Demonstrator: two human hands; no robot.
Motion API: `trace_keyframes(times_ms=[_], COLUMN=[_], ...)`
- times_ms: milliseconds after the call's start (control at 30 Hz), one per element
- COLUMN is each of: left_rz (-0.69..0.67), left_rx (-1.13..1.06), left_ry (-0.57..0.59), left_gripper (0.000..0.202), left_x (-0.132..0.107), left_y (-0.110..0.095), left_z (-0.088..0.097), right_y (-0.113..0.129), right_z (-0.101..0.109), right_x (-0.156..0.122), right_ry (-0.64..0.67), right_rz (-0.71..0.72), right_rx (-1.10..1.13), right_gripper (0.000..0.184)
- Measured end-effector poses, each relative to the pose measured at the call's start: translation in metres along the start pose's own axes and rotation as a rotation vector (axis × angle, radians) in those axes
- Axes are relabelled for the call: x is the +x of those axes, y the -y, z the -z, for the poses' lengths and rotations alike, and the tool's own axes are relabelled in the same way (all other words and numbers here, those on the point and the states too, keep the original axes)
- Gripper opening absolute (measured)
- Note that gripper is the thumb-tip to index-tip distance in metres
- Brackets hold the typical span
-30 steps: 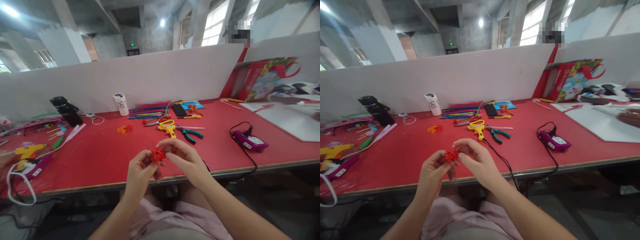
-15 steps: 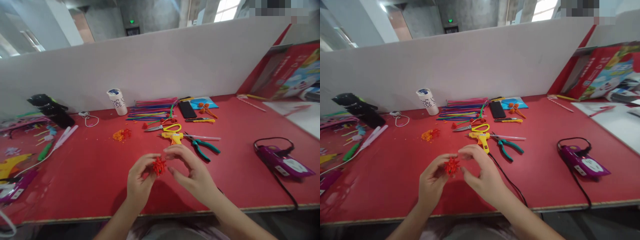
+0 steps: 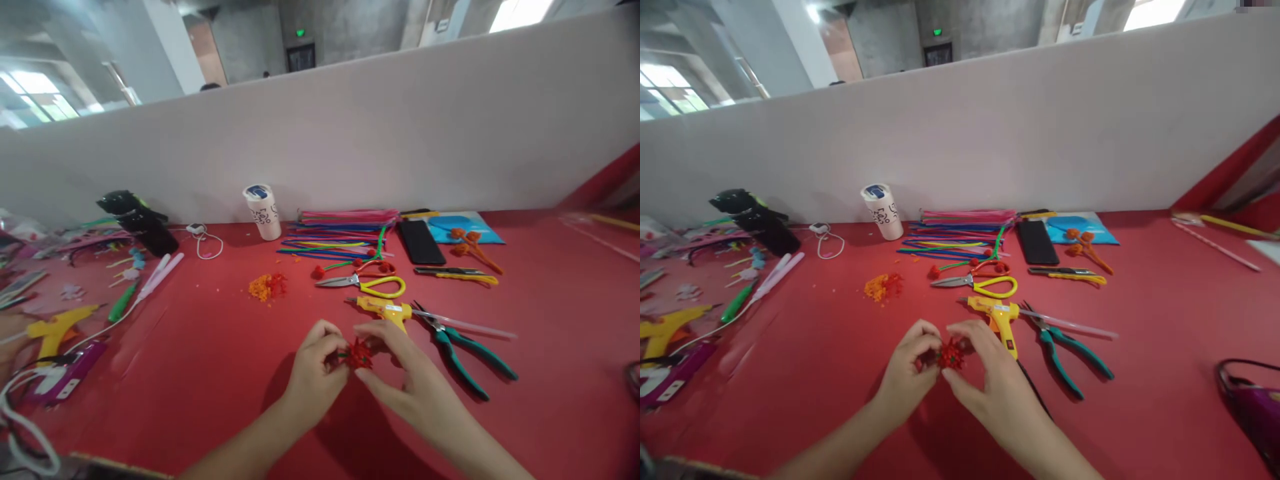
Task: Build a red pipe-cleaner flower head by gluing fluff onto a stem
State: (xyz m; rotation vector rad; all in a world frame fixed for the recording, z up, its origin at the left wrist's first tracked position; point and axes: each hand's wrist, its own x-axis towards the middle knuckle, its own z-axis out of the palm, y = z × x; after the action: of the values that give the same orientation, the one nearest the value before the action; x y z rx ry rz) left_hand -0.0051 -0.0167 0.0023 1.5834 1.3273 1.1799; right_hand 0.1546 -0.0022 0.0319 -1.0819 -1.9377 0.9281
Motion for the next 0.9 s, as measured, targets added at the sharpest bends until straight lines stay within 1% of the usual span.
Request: trace_keyframes(times_ms=[67, 167, 200, 233, 267, 333, 367, 400, 467, 500, 633, 700, 767, 833, 900], left_rz=[0.019, 0.09, 0.117, 0.134, 0.137, 0.139, 0.144, 0.154, 0.173, 0.175, 0.148, 0.133, 0.106, 0.09, 0.09], left_rx=[0.014, 0.057, 0.089, 0.131, 0.178, 0.234, 0.247, 0.257, 0.29, 0.325, 0.506, 0.572, 0.606, 0.617, 0.613], left_ry=[0.023, 0.067, 0.077, 0.082, 0.09, 0.11, 0.116, 0.116, 0.102, 0.08, -0.067, -0.069, -0.018, 0.032, 0.049], left_gripper=[0.019, 0.024, 0.023, 0.016, 0.008, 0.023, 0.025, 0.023, 0.015, 0.012, 0.014, 0.018, 0.019, 0.017, 0.016], left_x=[0.003, 0.009, 0.011, 0.013, 0.015, 0.018, 0.02, 0.022, 0.03, 0.036, 0.072, 0.09, 0.103, 0.11, 0.112], left_y=[0.003, 0.007, 0.009, 0.01, 0.011, 0.014, 0.015, 0.017, 0.022, 0.026, 0.048, 0.062, 0.075, 0.085, 0.09], left_z=[0.004, 0.015, 0.019, 0.023, 0.026, 0.032, 0.035, 0.039, 0.054, 0.065, 0.125, 0.148, 0.159, 0.16, 0.157], right_y=[-0.001, -0.005, -0.007, -0.01, -0.013, -0.02, -0.024, -0.027, -0.033, -0.036, -0.042, -0.044, -0.044, -0.043, -0.041], right_z=[-0.004, -0.003, -0.001, 0.0, 0.001, -0.001, -0.004, -0.007, -0.015, -0.018, -0.021, -0.021, -0.022, -0.023, -0.024], right_x=[0.009, 0.02, 0.024, 0.027, 0.03, 0.035, 0.037, 0.039, 0.04, 0.04, 0.04, 0.041, 0.042, 0.042, 0.043], right_ry=[0.005, 0.018, 0.026, 0.044, 0.071, 0.149, 0.2, 0.25, 0.319, 0.337, 0.358, 0.368, 0.382, 0.389, 0.392], right_rz=[0.004, -0.021, -0.052, -0.092, -0.132, -0.194, -0.216, -0.234, -0.251, -0.255, -0.265, -0.272, -0.273, -0.269, -0.26], right_rx=[-0.017, -0.012, -0.002, 0.011, 0.027, 0.054, 0.058, 0.051, 0.011, -0.012, -0.054, -0.061, -0.073, -0.095, -0.12], right_gripper=[0.025, 0.023, 0.024, 0.024, 0.025, 0.025, 0.025, 0.025, 0.024, 0.024, 0.026, 0.025, 0.024, 0.023, 0.023])
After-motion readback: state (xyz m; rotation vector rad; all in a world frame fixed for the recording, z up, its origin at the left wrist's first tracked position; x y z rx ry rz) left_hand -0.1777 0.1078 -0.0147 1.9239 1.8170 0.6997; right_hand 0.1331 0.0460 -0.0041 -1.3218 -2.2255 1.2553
